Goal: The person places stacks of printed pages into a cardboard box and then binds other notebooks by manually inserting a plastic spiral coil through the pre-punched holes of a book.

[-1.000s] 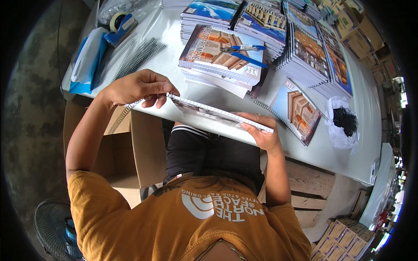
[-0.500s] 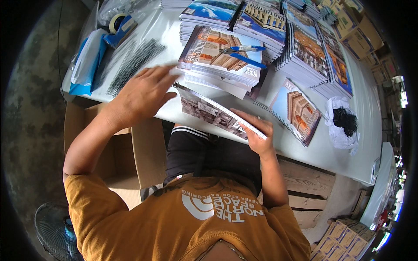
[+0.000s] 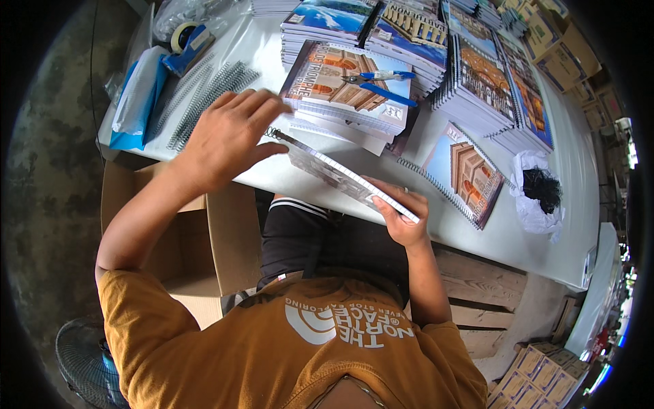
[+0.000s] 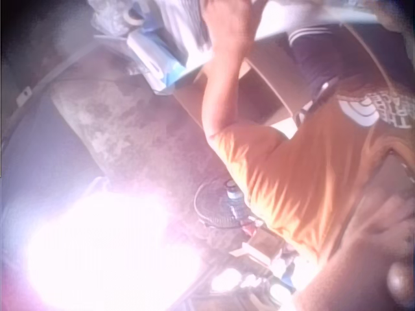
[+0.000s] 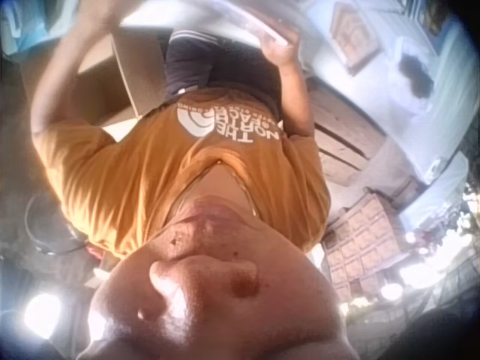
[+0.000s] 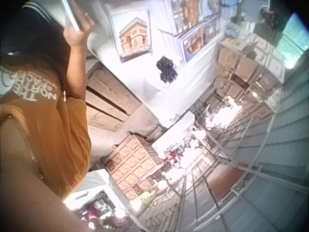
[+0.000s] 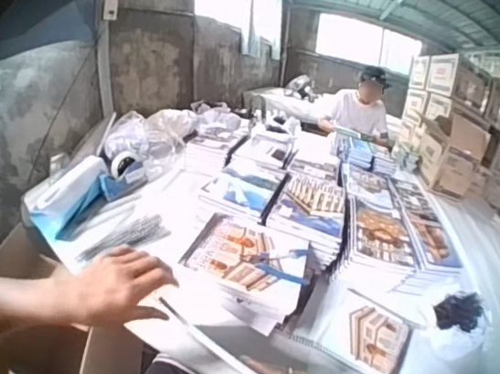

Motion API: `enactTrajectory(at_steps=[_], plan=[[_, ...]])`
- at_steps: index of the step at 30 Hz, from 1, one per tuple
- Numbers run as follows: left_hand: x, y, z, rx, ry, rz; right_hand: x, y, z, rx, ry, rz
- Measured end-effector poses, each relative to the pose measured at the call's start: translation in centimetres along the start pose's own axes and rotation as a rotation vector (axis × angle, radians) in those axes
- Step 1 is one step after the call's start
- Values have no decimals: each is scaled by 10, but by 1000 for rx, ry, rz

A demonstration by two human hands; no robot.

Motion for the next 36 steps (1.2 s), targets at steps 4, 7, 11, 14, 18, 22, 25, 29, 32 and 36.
enactTrajectory(at_steps=[4,7,11,14,18,22,25,29,32,36], plan=[[-11,-17,33,-178,-444,-37,0,2,1,30,-6,29],[-6,-23,34,-391,-311,-82,0,5,-4,10,40,52],[-12,-36,36,-678,-168,-224,-1,9,-16,-25,84,-20],[-30,-49,62,-1135,-278,-644,1,7,-23,-39,55,-30],[-28,-44,63,-977,-62,-427,2,14,-27,-39,56,-9],[-48,-26,91,-1812,-210,-959,0,16,-33,-36,74,-50],[-55,-32,93,-1552,-160,-1010,1,15,-35,-27,72,-61],[-66,-21,102,-1801,-280,-1085,1,11,-38,-44,67,-71],[-65,-16,101,-2037,-237,-1122,-1,19,-45,-65,71,-51],[-67,-91,104,-2201,423,-505,-4,19,-53,-46,116,3]])
Point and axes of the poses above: each hand's wrist, its own x-axis towards the middle knuckle, its own z-axis out of the palm, y = z × x, the point moved 10 cm from there along x, towards the middle knuckle, and after that the axes turned 7 degrees about z, right-handed, at the moved point
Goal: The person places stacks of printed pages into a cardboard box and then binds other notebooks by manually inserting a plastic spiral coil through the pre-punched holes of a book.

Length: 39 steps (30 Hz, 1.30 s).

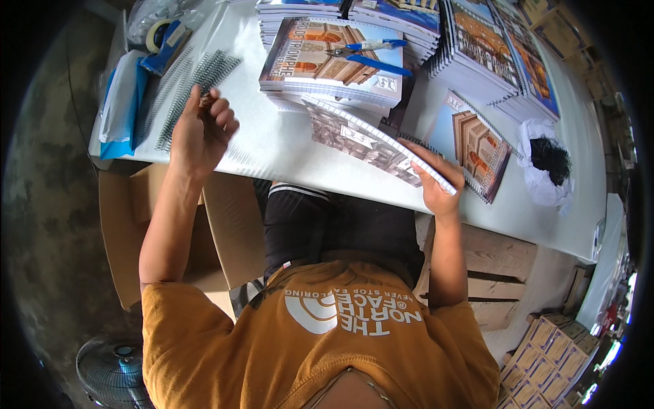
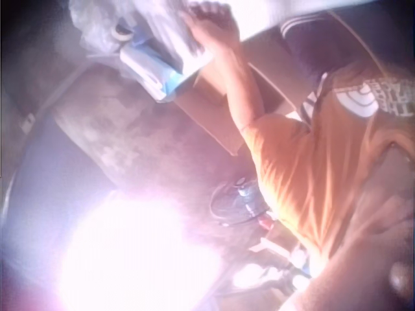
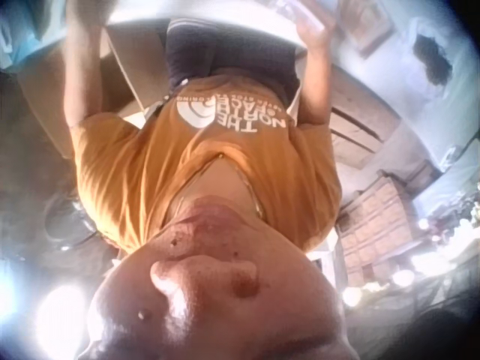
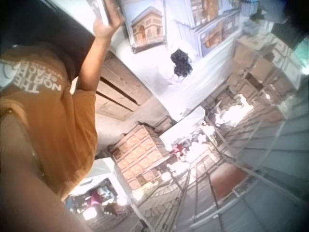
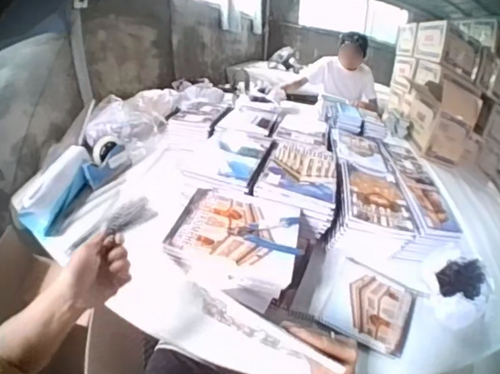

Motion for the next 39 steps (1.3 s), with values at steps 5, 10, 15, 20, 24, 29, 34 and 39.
enactTrajectory(at_steps=[5,10,15,20,24,29,34,39], plan=[[-29,22,-67,1789,586,437,-3,2,-10,-29,62,49],[-28,-90,15,2001,-436,196,-6,0,-11,-27,80,72],[-23,-81,7,1254,-348,-134,-8,2,-12,8,85,96],[-21,-76,31,1921,-587,141,-10,9,-13,79,110,151],[-8,-28,53,1505,-57,298,-16,19,-18,94,174,173],[20,-32,67,1352,-138,81,-16,28,-20,190,185,210],[33,-38,67,1360,-168,82,-15,29,-18,229,169,235],[37,-51,58,1158,-112,-52,-15,27,-17,218,148,228]])
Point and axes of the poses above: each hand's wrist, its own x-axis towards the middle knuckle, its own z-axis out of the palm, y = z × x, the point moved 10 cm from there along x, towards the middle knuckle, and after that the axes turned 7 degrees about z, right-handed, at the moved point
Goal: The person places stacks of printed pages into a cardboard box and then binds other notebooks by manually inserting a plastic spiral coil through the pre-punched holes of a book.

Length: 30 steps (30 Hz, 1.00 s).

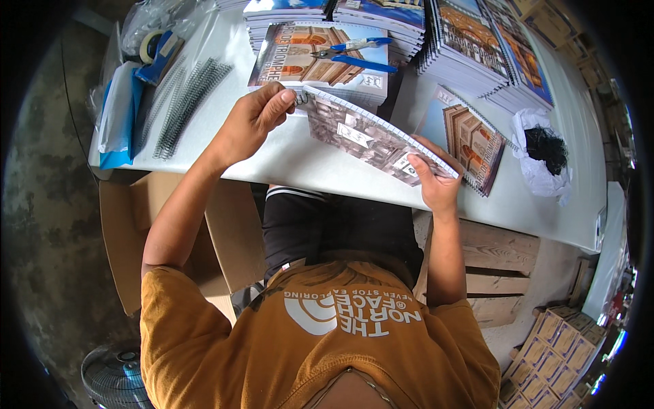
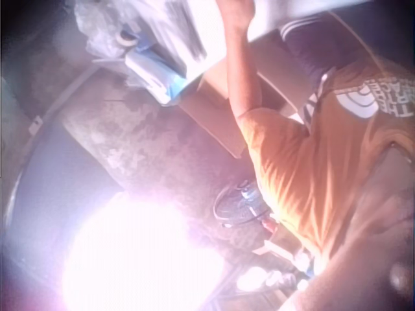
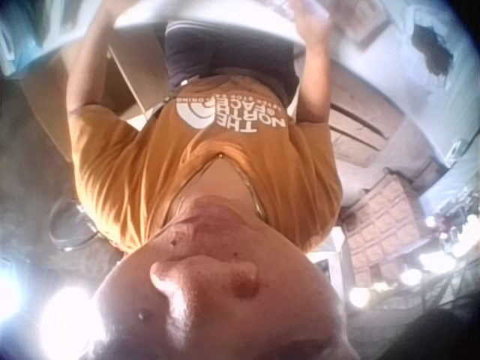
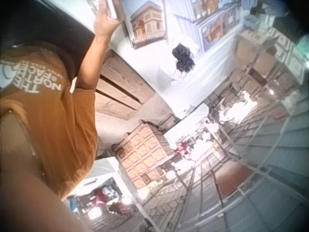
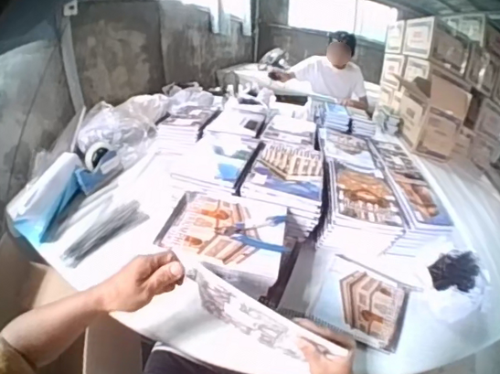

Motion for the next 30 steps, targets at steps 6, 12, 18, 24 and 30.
enactTrajectory(at_steps=[6,12,18,24,30], plan=[[0,-3,4,-142,-77,-306,1,-11,6,-44,-72,-69],[-2,-3,8,-308,-156,-462,3,-19,10,-45,-77,-117],[0,-3,4,-229,-120,-353,3,-15,11,-28,-86,-101],[-9,-7,4,-345,-198,-471,4,-11,7,-27,-49,-74],[-19,-61,-98,-464,685,-210,4,-10,4,-13,-5,-67]])
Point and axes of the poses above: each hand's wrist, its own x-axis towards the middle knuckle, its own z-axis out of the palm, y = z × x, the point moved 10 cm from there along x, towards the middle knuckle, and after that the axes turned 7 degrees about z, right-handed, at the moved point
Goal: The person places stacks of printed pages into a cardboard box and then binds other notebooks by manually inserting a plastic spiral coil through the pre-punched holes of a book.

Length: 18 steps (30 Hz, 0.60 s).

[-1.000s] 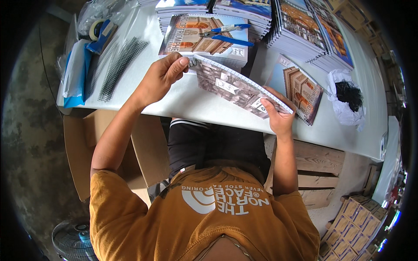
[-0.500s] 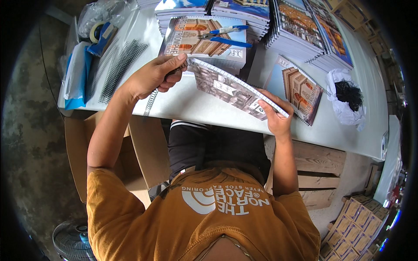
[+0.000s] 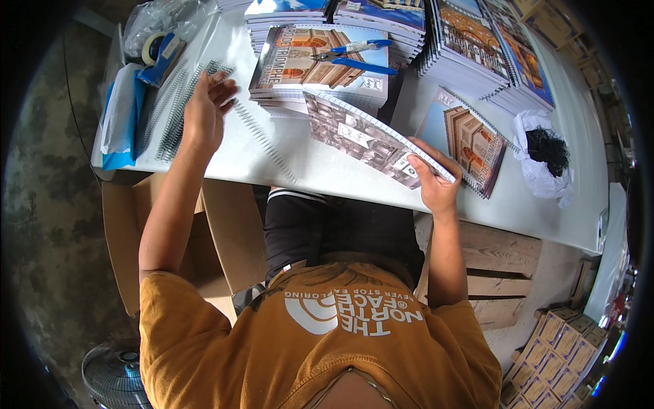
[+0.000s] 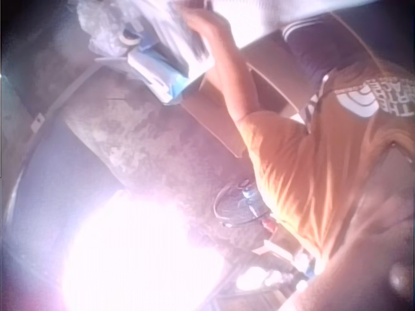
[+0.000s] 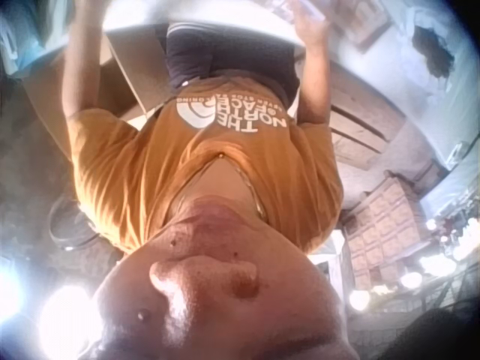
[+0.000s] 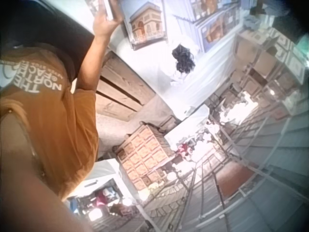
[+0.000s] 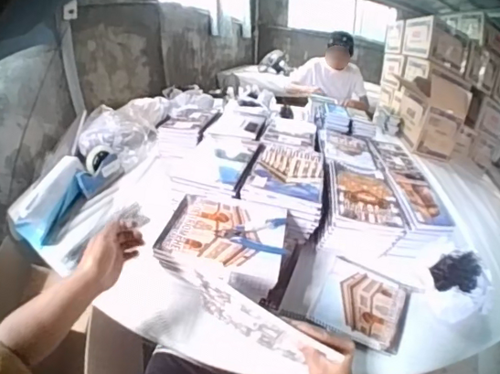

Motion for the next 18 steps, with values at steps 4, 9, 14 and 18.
enactTrajectory(at_steps=[4,9,14,18], plan=[[-52,19,11,1016,-138,975,2,0,-1,-20,15,1],[-101,-49,68,1379,-732,805,2,2,3,-48,-24,14],[-81,-24,71,885,-675,555,2,2,2,-35,-25,15],[-67,13,81,564,-627,429,-1,10,-1,-10,7,48]])
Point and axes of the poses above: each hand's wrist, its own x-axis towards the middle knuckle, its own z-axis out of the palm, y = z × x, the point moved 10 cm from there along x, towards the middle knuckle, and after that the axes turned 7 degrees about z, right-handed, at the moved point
